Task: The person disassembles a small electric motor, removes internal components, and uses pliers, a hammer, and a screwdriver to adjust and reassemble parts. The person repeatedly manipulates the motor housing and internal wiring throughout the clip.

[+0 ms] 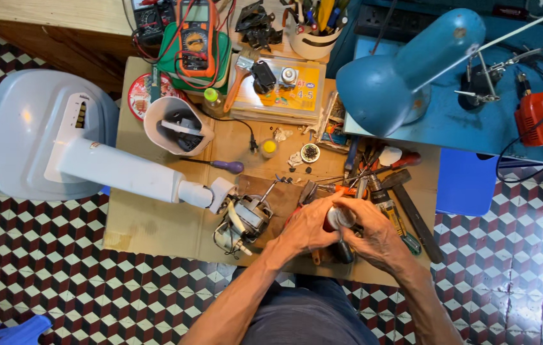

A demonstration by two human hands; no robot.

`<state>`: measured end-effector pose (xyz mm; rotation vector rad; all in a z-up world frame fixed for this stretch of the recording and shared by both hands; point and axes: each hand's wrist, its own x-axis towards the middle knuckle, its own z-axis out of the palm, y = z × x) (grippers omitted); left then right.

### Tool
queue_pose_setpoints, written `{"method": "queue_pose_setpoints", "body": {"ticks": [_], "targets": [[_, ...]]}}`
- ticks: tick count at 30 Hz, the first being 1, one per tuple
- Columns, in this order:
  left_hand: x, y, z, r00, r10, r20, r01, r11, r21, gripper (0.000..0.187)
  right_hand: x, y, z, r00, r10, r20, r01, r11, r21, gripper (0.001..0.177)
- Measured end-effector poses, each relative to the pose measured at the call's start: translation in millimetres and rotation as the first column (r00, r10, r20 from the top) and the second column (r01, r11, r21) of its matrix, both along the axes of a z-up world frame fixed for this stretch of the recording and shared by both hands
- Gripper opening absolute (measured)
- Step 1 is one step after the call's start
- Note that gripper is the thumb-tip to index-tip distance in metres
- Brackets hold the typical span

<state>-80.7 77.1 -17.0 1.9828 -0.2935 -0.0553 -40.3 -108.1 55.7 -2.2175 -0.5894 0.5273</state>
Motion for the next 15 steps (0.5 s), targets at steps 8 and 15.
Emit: {"method": "queue_pose_setpoints", "body": {"ticks": [8, 15], "targets": [[-7.2, -9.5, 4.3, 0.983, 0.169, -0.067, -0.160, 0.980, 0.118, 0.037, -26.5, 45.9, -3.9, 0.921, -0.346, 0.177, 0.361, 0.931, -0.059, 0.031], [-20.8, -5.7, -9.3, 0.988, 0.132, -0.079, -0.128, 0.990, 0.054, 0.035, -36.6, 56.5, -35.5, 0.864, -0.356, 0.357, 0.385, 0.923, -0.012, 0.033]]}}
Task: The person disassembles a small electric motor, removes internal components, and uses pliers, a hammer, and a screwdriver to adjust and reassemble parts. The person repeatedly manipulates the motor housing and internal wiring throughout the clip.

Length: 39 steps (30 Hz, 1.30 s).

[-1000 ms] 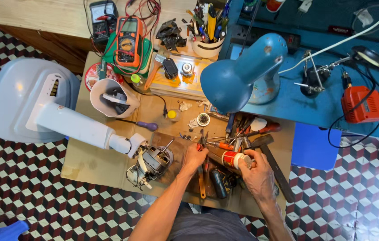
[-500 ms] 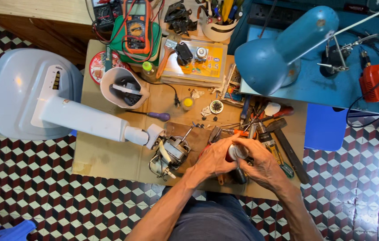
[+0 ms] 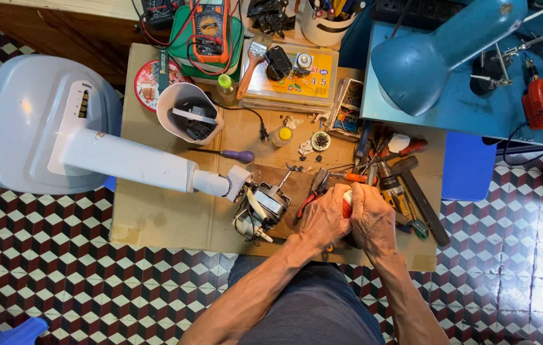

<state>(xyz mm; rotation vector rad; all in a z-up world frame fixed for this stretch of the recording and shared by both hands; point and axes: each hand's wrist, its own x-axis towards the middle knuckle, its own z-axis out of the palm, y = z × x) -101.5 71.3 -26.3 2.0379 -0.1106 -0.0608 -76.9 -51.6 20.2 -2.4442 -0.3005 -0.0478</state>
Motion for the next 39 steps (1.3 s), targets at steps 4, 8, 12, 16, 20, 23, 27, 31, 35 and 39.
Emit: {"method": "queue_pose_setpoints", "body": {"ticks": [4, 8, 12, 16, 20, 23, 27, 31, 35, 39], "targets": [[-1.6, 2.7, 20.7, 0.989, 0.034, 0.144, -0.016, 0.992, -0.124, 0.052, 10.7, -9.5, 4.0, 0.913, -0.335, -0.233, 0.352, 0.935, 0.035, 0.045], [1.3, 19.0, 41.8, 0.965, 0.006, 0.264, 0.033, 0.989, -0.143, 0.057, 18.1, -19.7, 17.6, 0.831, -0.235, -0.504, 0.484, 0.750, 0.450, 0.046], [5.9, 26.6, 48.3, 0.969, -0.034, 0.245, 0.080, 0.980, -0.183, 0.049, 23.1, -22.2, 28.7, 0.802, 0.082, -0.592, 0.521, 0.391, 0.759, 0.037], [5.0, 23.8, 40.6, 0.981, -0.063, 0.183, 0.138, 0.893, -0.428, 0.051, 22.7, -20.1, 33.3, 0.783, 0.066, -0.618, 0.563, 0.347, 0.750, 0.031], [7.9, 20.9, 31.8, 0.995, -0.070, -0.073, 0.034, 0.912, -0.409, 0.052, 20.6, -15.7, 38.7, 0.844, -0.201, -0.497, 0.490, 0.667, 0.561, 0.033], [8.7, 22.6, 29.2, 0.999, 0.033, -0.035, -0.042, 0.954, -0.295, 0.051, 9.8, -11.6, 46.8, 0.917, -0.335, -0.215, 0.386, 0.881, 0.275, 0.030], [10.4, 18.0, 27.8, 0.998, 0.060, -0.003, -0.059, 0.980, -0.190, 0.049, -3.3, -3.1, 50.2, 0.923, -0.209, -0.323, 0.266, 0.953, 0.145, 0.029], [6.2, 17.4, 28.7, 0.990, 0.115, 0.080, -0.106, 0.988, -0.110, 0.049, -1.5, 7.2, 43.2, 0.914, -0.212, -0.345, 0.251, 0.965, 0.073, 0.027], [3.3, 18.6, 35.2, 0.978, 0.163, 0.127, -0.152, 0.984, -0.094, 0.049, 12.9, 7.5, 34.6, 0.791, -0.172, -0.588, 0.329, 0.929, 0.171, 0.028], [4.2, 19.4, 43.2, 0.970, 0.198, 0.142, -0.193, 0.980, -0.050, 0.047, 22.4, 1.7, 21.7, 0.758, -0.059, -0.650, 0.298, 0.917, 0.264, 0.030]]}}
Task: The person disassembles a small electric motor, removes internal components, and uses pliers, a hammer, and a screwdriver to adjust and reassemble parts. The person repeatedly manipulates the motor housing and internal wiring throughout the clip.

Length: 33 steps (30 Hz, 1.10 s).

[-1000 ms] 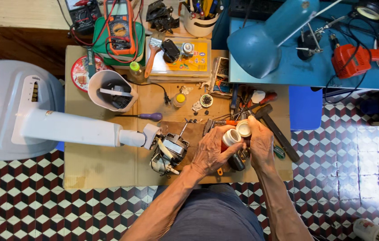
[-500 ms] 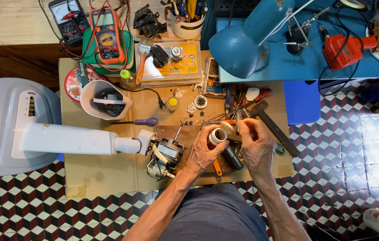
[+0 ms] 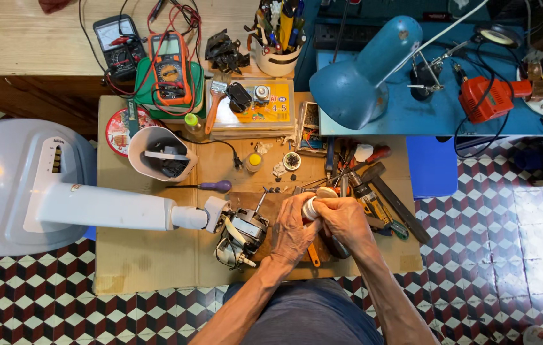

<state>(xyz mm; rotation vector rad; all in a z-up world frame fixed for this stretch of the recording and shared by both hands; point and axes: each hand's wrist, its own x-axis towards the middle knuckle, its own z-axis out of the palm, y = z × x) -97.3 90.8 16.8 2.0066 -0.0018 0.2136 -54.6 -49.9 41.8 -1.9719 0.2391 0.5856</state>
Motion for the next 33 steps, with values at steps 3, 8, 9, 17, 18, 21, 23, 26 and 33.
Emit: {"method": "queue_pose_setpoints", "body": {"ticks": [3, 8, 9, 17, 18, 21, 23, 26, 33], "targets": [[1.1, 5.6, 5.7, 0.997, -0.017, 0.076, 0.008, 0.993, 0.120, 0.047, 3.7, -2.8, -13.3, 1.000, -0.031, 0.005, 0.030, 0.997, 0.064, 0.028], [10.0, 10.3, 14.0, 0.988, -0.101, 0.118, 0.075, 0.975, 0.210, 0.049, -0.7, -2.6, -23.3, 0.980, -0.198, 0.031, 0.181, 0.941, 0.286, 0.025], [12.0, 9.3, 14.5, 0.989, -0.086, 0.117, 0.060, 0.975, 0.213, 0.050, -2.1, -0.8, -22.8, 0.976, -0.210, 0.051, 0.190, 0.945, 0.266, 0.024], [27.8, 9.0, -0.8, 0.995, -0.088, -0.042, 0.090, 0.995, 0.036, 0.056, -16.3, -2.5, -1.4, 0.873, -0.280, 0.399, 0.200, 0.952, 0.232, 0.017], [27.3, 11.1, -3.1, 0.993, -0.105, -0.050, 0.105, 0.994, 0.013, 0.054, -16.1, -4.7, -0.2, 0.872, -0.293, 0.392, 0.229, 0.952, 0.204, 0.016], [23.2, 13.1, -7.1, 0.988, -0.146, -0.055, 0.144, 0.989, -0.038, 0.051, -13.7, -12.9, 1.3, 0.862, -0.397, 0.316, 0.277, 0.890, 0.362, 0.013], [18.9, 12.3, -6.7, 0.987, -0.157, -0.034, 0.156, 0.987, -0.047, 0.050, -11.2, -19.4, 4.8, 0.836, -0.459, 0.301, 0.272, 0.823, 0.499, 0.013], [16.7, 11.9, -2.1, 0.987, -0.156, -0.032, 0.154, 0.987, -0.045, 0.053, -9.1, -22.8, 16.2, 0.806, -0.425, 0.411, 0.190, 0.844, 0.501, 0.017], [28.7, 12.7, 9.8, 0.955, -0.144, -0.258, 0.145, 0.989, -0.014, 0.063, -28.3, 2.3, 39.9, 0.949, -0.028, 0.313, 0.055, 0.995, -0.080, 0.028]]}}
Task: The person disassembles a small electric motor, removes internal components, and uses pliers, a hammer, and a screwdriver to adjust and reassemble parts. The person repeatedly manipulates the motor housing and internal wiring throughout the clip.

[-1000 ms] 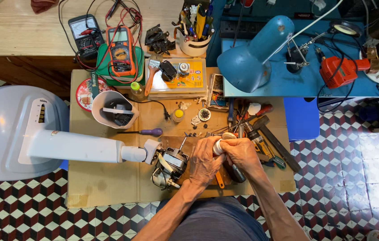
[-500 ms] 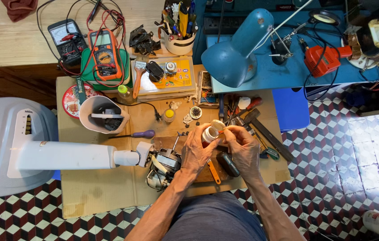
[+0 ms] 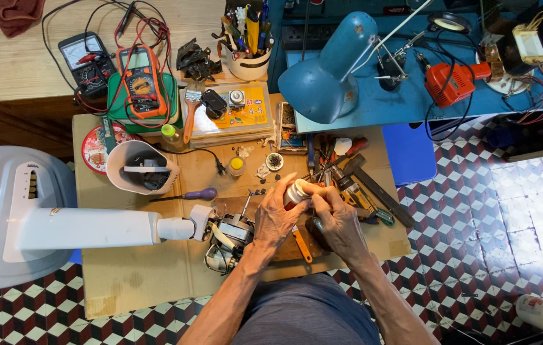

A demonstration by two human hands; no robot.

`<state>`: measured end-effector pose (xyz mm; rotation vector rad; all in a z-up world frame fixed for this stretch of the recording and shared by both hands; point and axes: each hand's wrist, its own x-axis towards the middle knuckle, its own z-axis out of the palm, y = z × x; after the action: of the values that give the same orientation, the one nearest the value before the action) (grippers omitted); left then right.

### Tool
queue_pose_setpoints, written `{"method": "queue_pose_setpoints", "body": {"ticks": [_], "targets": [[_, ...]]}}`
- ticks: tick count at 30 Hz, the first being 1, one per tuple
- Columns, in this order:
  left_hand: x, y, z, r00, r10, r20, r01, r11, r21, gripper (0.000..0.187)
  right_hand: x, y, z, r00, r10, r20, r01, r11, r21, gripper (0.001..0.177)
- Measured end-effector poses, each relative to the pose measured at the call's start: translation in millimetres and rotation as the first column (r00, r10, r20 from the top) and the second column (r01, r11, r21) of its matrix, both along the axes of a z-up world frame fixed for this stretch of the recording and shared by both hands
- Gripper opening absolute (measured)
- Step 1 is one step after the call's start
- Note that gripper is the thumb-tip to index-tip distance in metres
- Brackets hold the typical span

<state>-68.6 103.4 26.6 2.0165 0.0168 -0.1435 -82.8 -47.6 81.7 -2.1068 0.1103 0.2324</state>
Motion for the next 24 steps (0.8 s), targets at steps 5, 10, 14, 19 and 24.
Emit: {"method": "queue_pose_setpoints", "body": {"ticks": [5, 10, 14, 19, 24], "targets": [[4.8, -0.3, -5.1, 0.988, -0.084, 0.133, 0.080, 0.996, 0.032, 0.062, -2.5, 7.4, -1.3, 0.842, 0.242, 0.482, -0.141, 0.961, -0.237, 0.027], [3.7, -2.9, -14.6, 0.957, -0.093, 0.274, 0.093, 0.996, 0.013, 0.060, -3.8, 13.0, -5.9, 0.761, 0.349, 0.547, -0.143, 0.912, -0.384, 0.010], [10.4, -7.1, -15.6, 0.980, -0.130, 0.149, 0.122, 0.991, 0.064, 0.058, 1.8, 7.8, -4.0, 0.864, 0.232, 0.446, -0.135, 0.962, -0.238, 0.022], [49.5, -24.0, -9.5, 0.997, -0.035, 0.068, 0.038, 0.999, -0.037, 0.050, 6.4, -20.5, 1.5, 0.967, -0.253, -0.027, 0.252, 0.966, -0.055, 0.029], [86.0, -74.0, -2.3, 0.954, -0.093, 0.286, 0.116, 0.991, -0.064, 0.048, -5.5, -59.5, -10.1, 0.910, -0.407, 0.079, 0.407, 0.913, 0.010, 0.027]]}}
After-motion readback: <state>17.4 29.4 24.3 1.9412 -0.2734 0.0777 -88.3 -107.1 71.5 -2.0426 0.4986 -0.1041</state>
